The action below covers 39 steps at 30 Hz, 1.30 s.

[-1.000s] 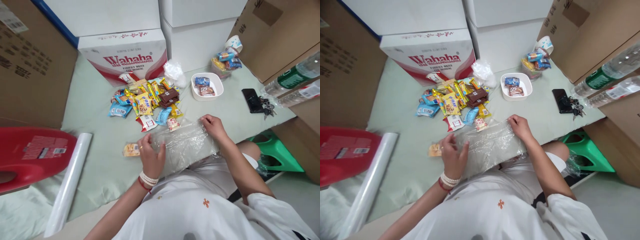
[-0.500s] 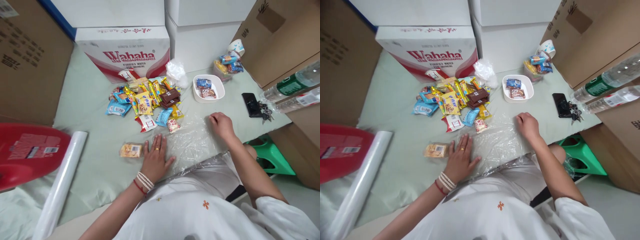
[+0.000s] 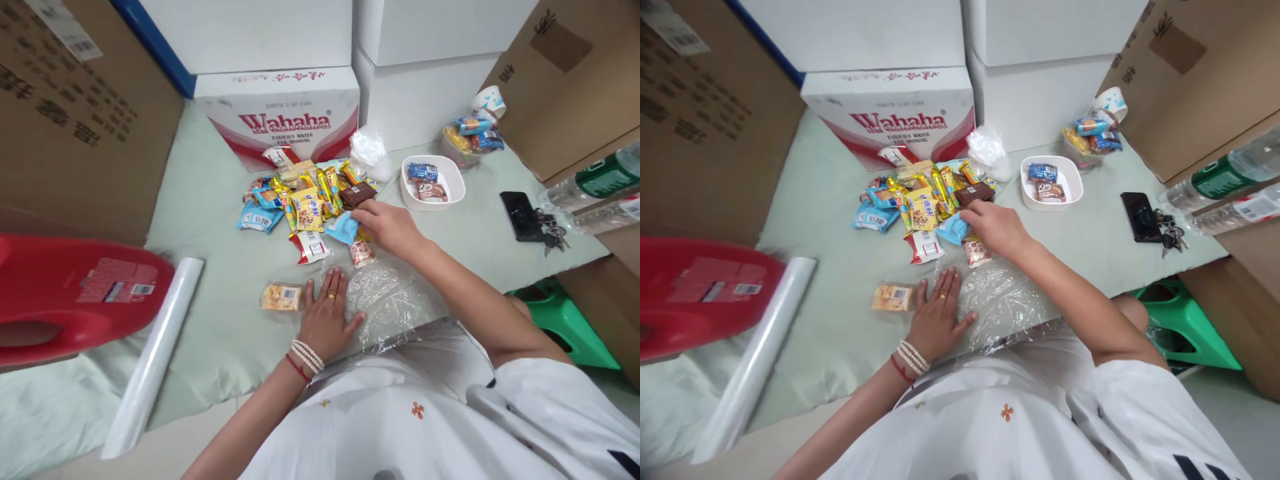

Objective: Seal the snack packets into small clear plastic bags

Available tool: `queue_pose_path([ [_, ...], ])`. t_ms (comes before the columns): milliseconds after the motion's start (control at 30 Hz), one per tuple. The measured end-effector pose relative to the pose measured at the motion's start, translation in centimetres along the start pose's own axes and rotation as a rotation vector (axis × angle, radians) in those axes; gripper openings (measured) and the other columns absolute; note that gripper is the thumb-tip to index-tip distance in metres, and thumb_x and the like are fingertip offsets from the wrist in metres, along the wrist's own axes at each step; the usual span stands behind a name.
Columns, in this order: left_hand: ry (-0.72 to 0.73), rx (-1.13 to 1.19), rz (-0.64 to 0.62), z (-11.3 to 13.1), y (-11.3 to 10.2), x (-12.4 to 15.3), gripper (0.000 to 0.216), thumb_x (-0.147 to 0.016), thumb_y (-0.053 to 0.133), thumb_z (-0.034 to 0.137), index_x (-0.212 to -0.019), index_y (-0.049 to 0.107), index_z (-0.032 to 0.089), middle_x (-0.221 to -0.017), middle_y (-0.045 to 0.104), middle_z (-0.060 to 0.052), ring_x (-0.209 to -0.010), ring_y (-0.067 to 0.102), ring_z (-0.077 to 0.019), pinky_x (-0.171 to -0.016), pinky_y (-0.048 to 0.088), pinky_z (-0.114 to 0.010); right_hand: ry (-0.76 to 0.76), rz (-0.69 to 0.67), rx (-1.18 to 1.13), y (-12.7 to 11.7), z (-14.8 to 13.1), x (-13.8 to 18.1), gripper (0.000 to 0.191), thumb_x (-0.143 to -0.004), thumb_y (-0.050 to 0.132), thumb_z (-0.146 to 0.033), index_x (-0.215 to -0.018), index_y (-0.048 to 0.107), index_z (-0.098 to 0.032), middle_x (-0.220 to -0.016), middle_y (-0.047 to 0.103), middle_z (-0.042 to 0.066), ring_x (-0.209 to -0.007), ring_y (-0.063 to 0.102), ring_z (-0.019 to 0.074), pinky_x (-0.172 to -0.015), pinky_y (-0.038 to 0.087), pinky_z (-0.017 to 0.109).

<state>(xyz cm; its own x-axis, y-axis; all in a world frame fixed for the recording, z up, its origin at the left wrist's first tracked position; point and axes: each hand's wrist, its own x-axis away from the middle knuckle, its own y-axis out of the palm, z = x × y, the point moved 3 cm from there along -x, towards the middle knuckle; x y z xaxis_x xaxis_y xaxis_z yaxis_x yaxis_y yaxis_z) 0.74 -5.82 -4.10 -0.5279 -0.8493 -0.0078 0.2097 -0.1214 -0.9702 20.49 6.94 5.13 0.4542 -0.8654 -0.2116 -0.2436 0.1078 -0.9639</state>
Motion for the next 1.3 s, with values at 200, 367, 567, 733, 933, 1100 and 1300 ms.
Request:
queue_pose_path([
  [200, -0.025, 0.04, 0.011, -0.3, -0.1, -0.4, 0.084, -0.098, 0.047, 0.058, -0.163, 0.028, 0.008, -0.17, 0.025, -0.02, -0.159, 0.024, -0.0346, -0.128, 0.008, -0.061, 0.101, 0.287, -0.017, -3.6, -1.5, 10.0, 0.027, -0.103, 0.05, -0.022, -0.127, 0.064, -0.022, -0.117, 0.07, 0.009, -0.099, 0.068, 0.0189, -0.077, 0.051, 0.028],
  [367, -0.014, 0.071, 0.064, -0.7, 0.0, -0.6, 0.084, -0.097, 0.051, 0.052, -0.163, 0.024, 0.008, -0.168, 0.03, -0.024, -0.157, 0.029, -0.0375, -0.127, 0.014, -0.063, 0.171, -0.005, 0.104, 1.4, -4.1, 14.5, 0.028, -0.102, 0.048, -0.02, -0.125, 0.064, -0.025, -0.116, 0.071, 0.009, -0.084, 0.067, 0.0205, -0.066, 0.047, 0.029],
  [567, 0.291, 0.224, 0.21, -2.0, -2.7, 2.7, 0.082, -0.091, 0.051, 0.02, -0.166, 0.018, 0.024, -0.163, 0.044, -0.015, -0.157, 0.032, -0.0315, -0.127, 0.021, -0.061, 0.086, -0.12, -0.229, 0.8, -3.4, 18.4, 0.04, -0.104, 0.052, -0.038, -0.14, 0.056, -0.023, -0.136, 0.063, 0.017, -0.116, 0.063, 0.0295, -0.093, 0.055, 0.043],
  [733, 0.576, 0.279, -0.032, -2.1, -2.9, 4.9, 0.071, -0.083, 0.057, 0.013, -0.151, 0.05, 0.032, -0.159, 0.052, -0.01, -0.155, 0.036, -0.0312, -0.127, 0.021, -0.063, -0.04, -0.205, -0.251, 0.3, -1.4, 22.9, 0.046, -0.098, 0.064, -0.038, -0.143, 0.059, -0.026, -0.149, 0.057, 0.015, -0.136, 0.05, 0.035, -0.111, 0.045, 0.058],
  [933, 0.42, 0.406, -0.023, -2.1, -2.1, 2.3, 0.02, -0.098, 0.053, 0.021, -0.098, 0.073, 0.025, -0.114, 0.079, -0.006, -0.129, 0.063, -0.0253, -0.119, 0.038, -0.051, -0.048, -0.157, -0.563, 0.1, 0.6, 20.0, 0.023, -0.104, 0.052, -0.024, -0.111, 0.073, -0.022, -0.126, 0.07, 0.012, -0.117, 0.062, 0.0239, -0.099, 0.053, 0.041],
  [1100, -0.067, 0.525, 0.12, -3.7, -2.8, -0.3, 0.03, -0.101, 0.047, 0.035, -0.077, 0.06, 0.022, -0.083, 0.07, -0.006, -0.082, 0.066, -0.0208, -0.076, 0.052, -0.035, 0.217, -0.22, -0.698, -0.9, 3.9, 14.2, 0.029, -0.103, 0.051, -0.039, -0.102, 0.074, -0.021, -0.094, 0.074, 0.005, -0.086, 0.068, 0.0178, -0.08, 0.051, 0.029],
  [1300, -0.378, 0.213, 0.317, -3.9, -1.4, -2.2, 0.017, -0.086, 0.063, 0.036, -0.092, 0.064, 0.02, -0.093, 0.065, -0.012, -0.097, 0.058, -0.0331, -0.089, 0.048, -0.049, 0.361, -0.347, -0.186, 1.2, 5.6, 9.8, 0.018, -0.096, 0.059, -0.028, -0.1, 0.074, -0.018, -0.097, 0.071, 0.01, -0.089, 0.061, 0.024, -0.074, 0.043, 0.03],
])
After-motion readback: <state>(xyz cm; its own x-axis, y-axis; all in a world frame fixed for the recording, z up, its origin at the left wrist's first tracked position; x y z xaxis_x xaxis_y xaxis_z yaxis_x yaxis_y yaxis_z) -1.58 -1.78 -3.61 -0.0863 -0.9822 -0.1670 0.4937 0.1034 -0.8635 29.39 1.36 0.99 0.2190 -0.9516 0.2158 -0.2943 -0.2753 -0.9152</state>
